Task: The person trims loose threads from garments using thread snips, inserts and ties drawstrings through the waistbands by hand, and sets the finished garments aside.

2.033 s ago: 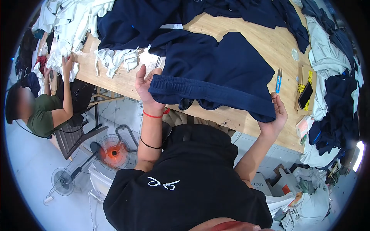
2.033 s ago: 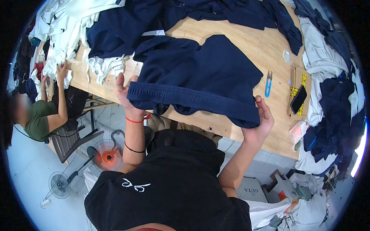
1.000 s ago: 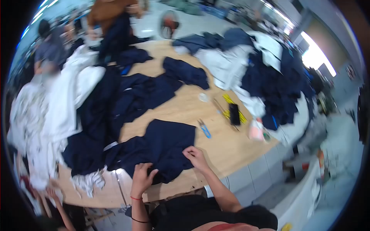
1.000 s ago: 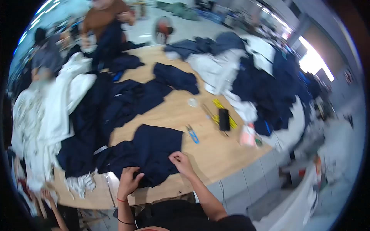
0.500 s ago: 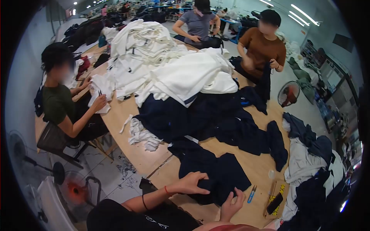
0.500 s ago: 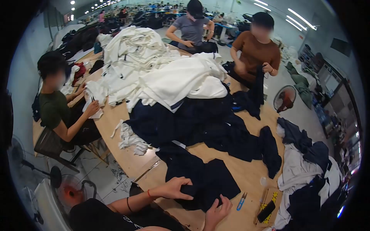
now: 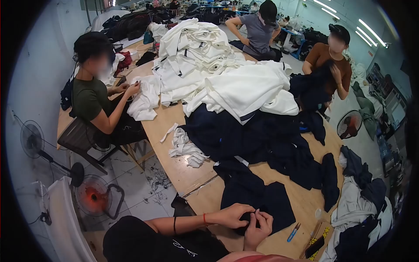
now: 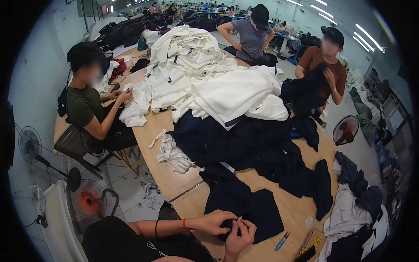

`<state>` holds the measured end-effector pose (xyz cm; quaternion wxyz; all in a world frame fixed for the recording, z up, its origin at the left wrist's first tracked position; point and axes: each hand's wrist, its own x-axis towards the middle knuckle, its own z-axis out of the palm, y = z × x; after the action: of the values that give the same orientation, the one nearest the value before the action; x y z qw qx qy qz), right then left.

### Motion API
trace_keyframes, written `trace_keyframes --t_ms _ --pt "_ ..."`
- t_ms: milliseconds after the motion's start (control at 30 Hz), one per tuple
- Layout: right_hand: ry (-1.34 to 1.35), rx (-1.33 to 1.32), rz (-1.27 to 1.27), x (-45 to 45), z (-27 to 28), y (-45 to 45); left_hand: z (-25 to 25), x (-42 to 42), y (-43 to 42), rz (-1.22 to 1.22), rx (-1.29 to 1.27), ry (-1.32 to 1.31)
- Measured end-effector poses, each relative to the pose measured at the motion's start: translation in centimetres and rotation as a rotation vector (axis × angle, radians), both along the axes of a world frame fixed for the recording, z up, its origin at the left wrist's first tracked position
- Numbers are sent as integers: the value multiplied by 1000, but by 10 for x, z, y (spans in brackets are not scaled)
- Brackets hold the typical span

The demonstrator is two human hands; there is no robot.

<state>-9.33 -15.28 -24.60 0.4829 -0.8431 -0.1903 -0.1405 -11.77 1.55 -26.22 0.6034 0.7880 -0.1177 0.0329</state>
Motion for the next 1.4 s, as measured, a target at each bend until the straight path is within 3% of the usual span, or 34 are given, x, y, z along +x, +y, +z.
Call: trace_keyframes --t_ms 333,400,567,633,700,900,1067,1133,1233,1400 --pt "-276 -137 -105 0 -9 4 17 7 0 -2 -29 163" --pt "-222 -128 -83 0 -5 2 2 7 -1 36 -77 96" --pt "-200 -47 -78 -1 8 -7 -2 0 6 70 -186 238" --pt "1 121 -83 -11 21 -9 12 -2 10 117 -246 212" --pt "-192 58 -6 -4 23 -11 22 -4 10 115 -301 336" --pt "-181 18 -126 0 19 -14 28 -6 -2 7 -521 394" --pt "-62 50 -311 4 10 -67 49 -6 -1 -7 -614 430" --pt "-103 -200 -404 16 14 -98 51 -8 0 -27 -624 423" --pt "-95 -259 -625 42 -6 -135 50 -3 2 -47 -623 378" --pt "-74 -794 -519 43 -106 -200 53 -6 4 -27 -588 355"
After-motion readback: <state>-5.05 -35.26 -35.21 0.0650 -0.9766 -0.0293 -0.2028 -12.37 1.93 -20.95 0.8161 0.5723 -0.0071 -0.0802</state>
